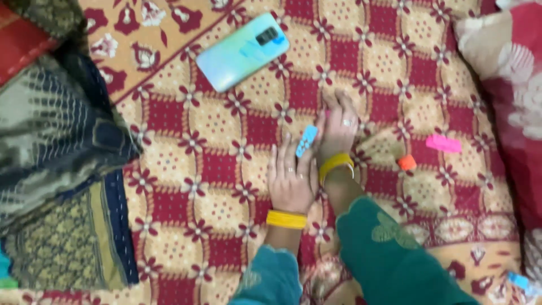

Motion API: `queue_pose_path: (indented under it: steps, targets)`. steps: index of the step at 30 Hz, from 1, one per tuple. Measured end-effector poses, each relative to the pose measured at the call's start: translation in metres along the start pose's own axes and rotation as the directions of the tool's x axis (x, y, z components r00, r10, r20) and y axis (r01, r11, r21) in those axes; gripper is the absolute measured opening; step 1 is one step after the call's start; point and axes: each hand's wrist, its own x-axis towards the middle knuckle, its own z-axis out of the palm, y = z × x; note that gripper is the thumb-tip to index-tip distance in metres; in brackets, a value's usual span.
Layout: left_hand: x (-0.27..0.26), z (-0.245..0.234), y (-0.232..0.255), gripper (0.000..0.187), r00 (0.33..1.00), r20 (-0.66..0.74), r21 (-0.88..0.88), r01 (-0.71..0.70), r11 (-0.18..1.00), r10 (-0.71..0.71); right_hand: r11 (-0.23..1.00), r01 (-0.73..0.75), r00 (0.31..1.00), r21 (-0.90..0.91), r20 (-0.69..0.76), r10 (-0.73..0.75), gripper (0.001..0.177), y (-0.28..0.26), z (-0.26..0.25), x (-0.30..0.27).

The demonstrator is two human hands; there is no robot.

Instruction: Organizing and picking up colorful toy blocks from a bed into a cardboard box.

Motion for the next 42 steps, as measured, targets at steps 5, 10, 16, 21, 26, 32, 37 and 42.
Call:
queue_pose_path:
  steps: [5, 10, 16, 21, 26, 32, 37, 42]
  targets:
    - [-0.005, 0.001, -0.002, 0.027, 0.999, -0.018, -0.024, -0.032, 0.999, 0.031, 0.960, -0.055, 0.985, 0.274, 0.170, 0.007, 0.033, -0.037, -0.066, -0.004]
    - [-0.012, 0.002, -0.003, 0.025, 0.998, -0.056, -0.027, -0.032, 0.999, 0.031, 0.988, -0.117, 0.941, 0.103, 0.329, 0.077, 0.016, -0.040, -0.122, -0.087]
    - [-0.011, 0.001, -0.001, 0.021, 0.996, -0.068, -0.014, -0.058, 0.998, 0.057, 0.970, -0.211, 0.929, 0.124, 0.333, 0.160, 0.020, -0.083, -0.170, -0.146]
    - [-0.011, -0.006, 0.000, 0.017, 0.997, -0.046, -0.063, -0.061, 0.996, 0.058, 0.994, -0.105, 0.962, 0.035, 0.256, 0.093, 0.025, -0.070, -0.146, -0.165]
    - [-0.033, -0.024, -0.001, 0.016, 0.999, 0.008, -0.217, -0.037, 0.976, 0.040, 0.978, -0.129, 0.963, 0.162, 0.257, 0.084, 0.025, -0.053, -0.133, -0.177]
    - [-0.099, -0.044, 0.016, 0.016, 0.987, 0.130, -0.500, 0.149, 0.853, -0.097, 0.969, -0.134, 0.957, 0.208, 0.279, 0.073, 0.027, -0.053, -0.141, -0.175]
    - [-0.140, -0.069, 0.027, 0.014, 0.985, 0.147, -0.505, 0.152, 0.850, -0.089, 0.969, -0.109, 0.972, 0.221, 0.228, 0.057, 0.034, -0.051, -0.138, -0.187]
    - [-0.180, -0.079, 0.039, 0.017, 0.983, 0.125, -0.530, 0.181, 0.828, -0.135, 0.604, -0.448, 0.894, 0.659, 0.349, 0.282, 0.033, -0.048, -0.143, -0.224]
